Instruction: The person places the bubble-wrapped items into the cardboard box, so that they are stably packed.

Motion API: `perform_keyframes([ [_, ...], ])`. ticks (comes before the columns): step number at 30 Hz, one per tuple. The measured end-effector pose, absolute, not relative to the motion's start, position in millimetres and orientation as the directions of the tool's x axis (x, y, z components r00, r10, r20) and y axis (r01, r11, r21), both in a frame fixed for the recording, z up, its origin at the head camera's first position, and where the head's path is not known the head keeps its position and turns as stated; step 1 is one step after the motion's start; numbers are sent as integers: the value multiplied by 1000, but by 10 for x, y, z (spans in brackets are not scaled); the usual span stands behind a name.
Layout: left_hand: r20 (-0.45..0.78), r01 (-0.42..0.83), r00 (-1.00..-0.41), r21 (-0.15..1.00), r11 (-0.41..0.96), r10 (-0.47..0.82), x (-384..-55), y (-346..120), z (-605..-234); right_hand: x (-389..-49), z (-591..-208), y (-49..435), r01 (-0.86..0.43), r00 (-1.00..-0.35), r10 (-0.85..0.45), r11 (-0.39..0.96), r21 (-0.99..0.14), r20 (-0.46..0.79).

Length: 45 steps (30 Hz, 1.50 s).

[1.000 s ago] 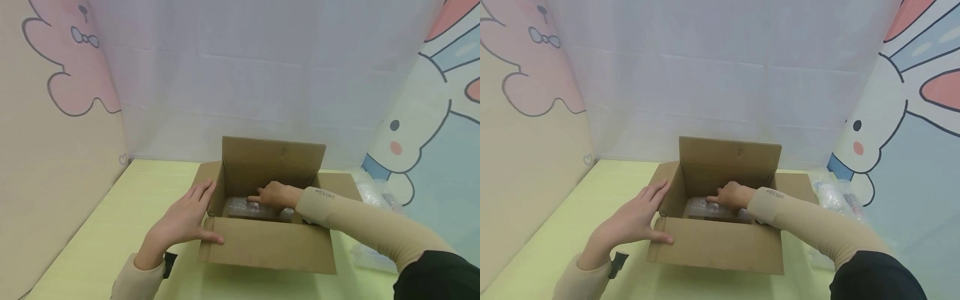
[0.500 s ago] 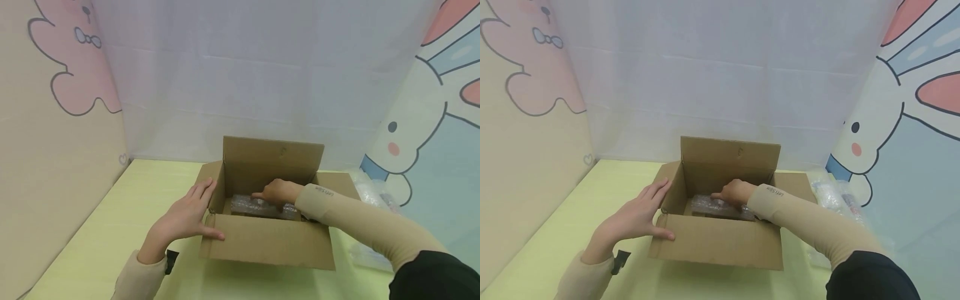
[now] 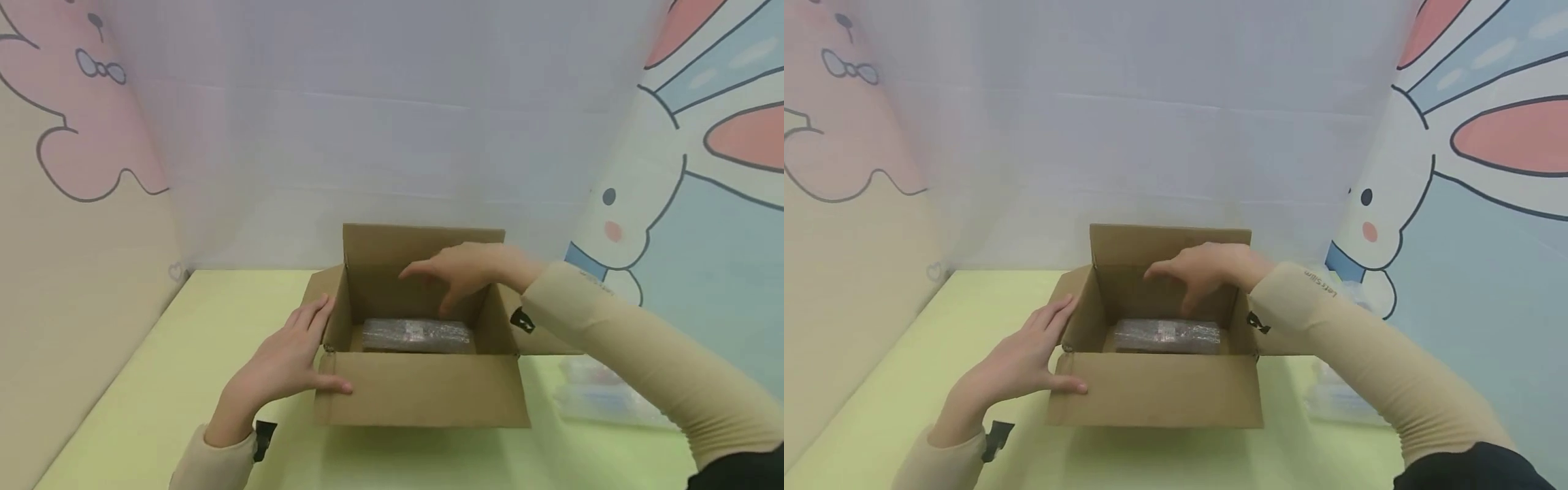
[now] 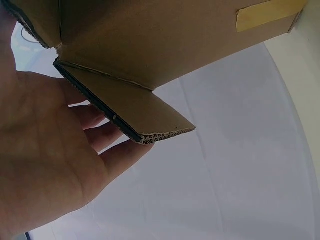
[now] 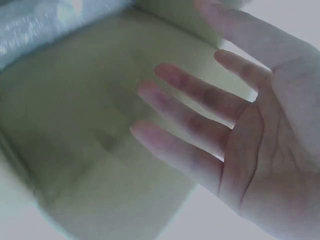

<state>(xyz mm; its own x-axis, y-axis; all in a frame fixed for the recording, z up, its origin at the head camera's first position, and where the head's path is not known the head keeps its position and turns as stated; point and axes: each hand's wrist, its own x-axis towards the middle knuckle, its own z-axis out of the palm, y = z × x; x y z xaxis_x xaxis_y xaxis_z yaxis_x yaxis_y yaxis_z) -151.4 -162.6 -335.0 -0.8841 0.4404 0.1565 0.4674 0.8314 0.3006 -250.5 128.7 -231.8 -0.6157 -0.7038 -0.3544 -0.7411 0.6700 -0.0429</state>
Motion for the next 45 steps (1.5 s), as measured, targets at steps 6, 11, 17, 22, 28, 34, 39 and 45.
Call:
perform_keyframes([
  [6, 184, 471, -882, 286, 835, 434, -1496, -1651, -3383, -2391, -2073, 1893, -683, -700, -700, 714, -152, -141],
  [11, 193, 480, -876, 275, 833, 442, -1506, -1631, -3391, -2196, -2168, 2612, -576, -806, -591, 778, -249, 19],
  [17, 192, 476, -879, 277, 835, 437, -1508, -1625, -3388, -1868, -2611, 3424, -449, -892, -445, 851, -273, 81],
  [22, 190, 475, -879, 280, 834, 437, -1505, -1638, -3376, -1644, -3130, 3897, -411, -911, -404, 878, -245, 82],
  [28, 180, 473, -880, 276, 836, 439, -1507, -1633, -3348, -1412, -3701, 4244, -509, -861, -498, 837, -200, 104],
  [34, 182, 474, -880, 269, 839, 439, -1507, -1663, -3340, -1291, -4079, 4441, -573, -818, -544, 799, -184, 185],
  [39, 174, 470, -882, 265, 842, 437, -1501, -1685, -3337, -1277, -4266, 4485, -602, -785, -560, 790, -113, 265],
  [45, 171, 478, -878, 254, 841, 447, -1490, -1713, -3314, -1272, -4399, 4483, -634, -736, -600, 773, -9, 315],
])
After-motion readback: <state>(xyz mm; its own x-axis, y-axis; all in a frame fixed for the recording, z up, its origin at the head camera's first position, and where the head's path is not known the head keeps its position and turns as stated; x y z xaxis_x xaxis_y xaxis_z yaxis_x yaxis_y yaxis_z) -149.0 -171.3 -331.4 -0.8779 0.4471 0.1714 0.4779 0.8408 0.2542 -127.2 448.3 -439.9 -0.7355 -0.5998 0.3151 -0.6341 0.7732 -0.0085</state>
